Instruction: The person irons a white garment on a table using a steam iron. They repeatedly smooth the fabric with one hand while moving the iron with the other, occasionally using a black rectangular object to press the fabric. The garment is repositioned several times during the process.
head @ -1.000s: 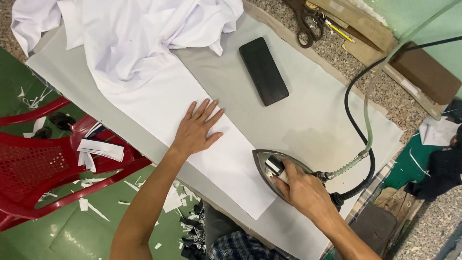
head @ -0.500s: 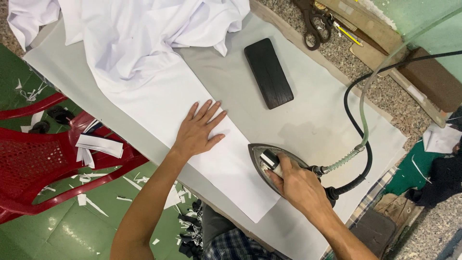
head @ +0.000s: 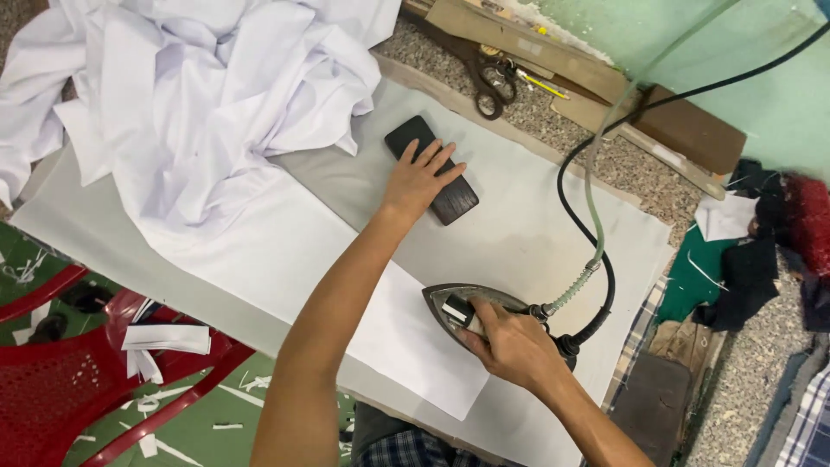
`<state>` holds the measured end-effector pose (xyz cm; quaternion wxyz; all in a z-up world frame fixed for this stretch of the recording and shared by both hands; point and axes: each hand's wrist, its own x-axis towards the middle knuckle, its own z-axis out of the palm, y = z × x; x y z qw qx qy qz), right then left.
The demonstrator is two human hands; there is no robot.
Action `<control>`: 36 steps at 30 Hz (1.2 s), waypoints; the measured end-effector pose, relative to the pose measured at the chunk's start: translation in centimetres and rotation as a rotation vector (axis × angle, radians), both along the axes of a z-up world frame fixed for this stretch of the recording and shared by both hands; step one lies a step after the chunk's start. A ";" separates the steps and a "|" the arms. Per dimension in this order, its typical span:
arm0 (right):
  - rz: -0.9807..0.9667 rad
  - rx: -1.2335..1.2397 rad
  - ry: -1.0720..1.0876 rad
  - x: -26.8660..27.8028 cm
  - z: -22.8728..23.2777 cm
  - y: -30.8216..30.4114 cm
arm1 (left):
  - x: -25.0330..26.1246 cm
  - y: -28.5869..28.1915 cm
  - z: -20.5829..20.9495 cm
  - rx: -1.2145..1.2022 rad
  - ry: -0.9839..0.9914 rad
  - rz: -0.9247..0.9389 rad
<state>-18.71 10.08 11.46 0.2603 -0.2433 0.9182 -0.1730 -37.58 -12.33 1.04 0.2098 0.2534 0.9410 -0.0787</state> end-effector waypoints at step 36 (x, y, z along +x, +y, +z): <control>0.184 -0.093 -0.042 -0.6 -1.8 1.5 | 40.6 26.2 -1.1 0.832 0.463 0.082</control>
